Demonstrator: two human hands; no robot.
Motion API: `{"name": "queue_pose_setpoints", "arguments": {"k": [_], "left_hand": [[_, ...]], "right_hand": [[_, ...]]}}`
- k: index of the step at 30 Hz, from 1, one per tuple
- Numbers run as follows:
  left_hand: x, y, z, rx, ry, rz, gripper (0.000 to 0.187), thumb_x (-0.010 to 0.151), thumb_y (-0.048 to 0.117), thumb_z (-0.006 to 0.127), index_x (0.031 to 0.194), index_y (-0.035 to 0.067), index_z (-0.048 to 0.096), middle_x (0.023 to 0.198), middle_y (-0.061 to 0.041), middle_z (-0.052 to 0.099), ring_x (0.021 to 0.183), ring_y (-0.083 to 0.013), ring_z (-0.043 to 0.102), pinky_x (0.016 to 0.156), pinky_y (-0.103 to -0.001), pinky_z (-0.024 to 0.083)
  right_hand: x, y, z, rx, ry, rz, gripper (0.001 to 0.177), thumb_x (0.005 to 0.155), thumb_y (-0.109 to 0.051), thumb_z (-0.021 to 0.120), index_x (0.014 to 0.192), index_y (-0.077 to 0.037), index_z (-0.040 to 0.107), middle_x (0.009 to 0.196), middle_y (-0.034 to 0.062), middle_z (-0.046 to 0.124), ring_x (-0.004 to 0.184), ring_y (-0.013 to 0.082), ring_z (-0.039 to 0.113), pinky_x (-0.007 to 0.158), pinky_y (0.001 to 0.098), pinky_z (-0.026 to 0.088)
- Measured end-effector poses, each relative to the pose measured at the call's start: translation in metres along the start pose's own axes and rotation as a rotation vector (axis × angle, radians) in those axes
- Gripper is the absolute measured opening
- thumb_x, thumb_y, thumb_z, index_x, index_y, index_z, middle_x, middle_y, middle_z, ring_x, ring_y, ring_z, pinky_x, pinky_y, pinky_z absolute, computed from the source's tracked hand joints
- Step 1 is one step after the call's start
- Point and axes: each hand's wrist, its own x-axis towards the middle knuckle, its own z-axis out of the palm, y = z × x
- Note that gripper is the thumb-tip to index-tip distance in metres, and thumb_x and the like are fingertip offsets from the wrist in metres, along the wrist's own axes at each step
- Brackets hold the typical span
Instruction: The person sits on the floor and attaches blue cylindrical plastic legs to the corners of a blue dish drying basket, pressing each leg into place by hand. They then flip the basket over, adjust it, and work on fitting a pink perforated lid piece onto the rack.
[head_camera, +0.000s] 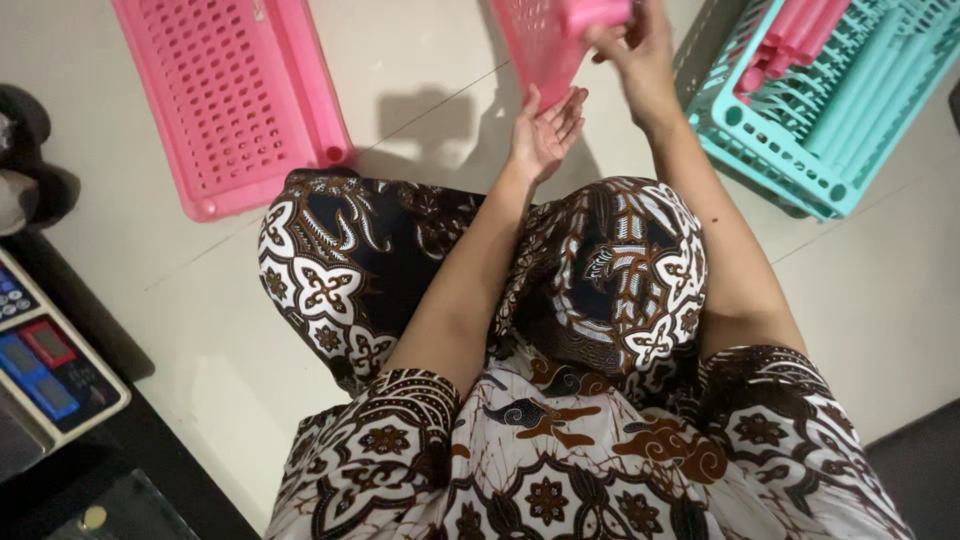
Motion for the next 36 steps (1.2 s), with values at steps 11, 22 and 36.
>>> {"name": "queue_pose_setpoints", "arguments": {"k": [11,22,36], "left_hand": [[0.016,0.017,-0.034,0.180,0.207,0.135,0.074,0.101,0.067,0.026,0.140,0.007,0.048,0.128,-0.015,0.064,0.110,-0.0322,0.066,0.086,-0.046,0.055],[0.043,-0.004,-0.064,0.543,0.394,0.207,0.055,0.096,0.039,0.056,0.147,0.025,0.041,0.142,-0.009,0.054,0.122,-0.0327,0.061,0.090,-0.060,0.056],[0.064,-0.014,-0.089,0.353,0.341,0.042,0.068,0.094,0.036,0.060,0.155,0.028,0.030,0.153,-0.010,0.047,0.135,-0.0324,0.051,0.106,-0.061,0.041]], "right_hand": [[-0.040,-0.010,0.032,-0.862,-0.348,-0.116,0.058,0.079,-0.022,0.092,0.124,-0.007,0.059,0.112,0.0112,0.067,0.096,0.0279,0.070,0.077,0.0408,0.056],[-0.065,0.058,0.007,-0.748,-0.314,0.136,0.051,0.088,-0.015,0.082,0.131,-0.007,0.057,0.114,0.0153,0.066,0.093,0.0275,0.071,0.082,0.0407,0.057],[-0.106,0.101,-0.032,-0.609,-0.228,0.323,0.052,0.093,-0.001,0.062,0.145,-0.001,0.053,0.120,0.0139,0.073,0.104,0.0268,0.072,0.090,0.0384,0.056]]}}
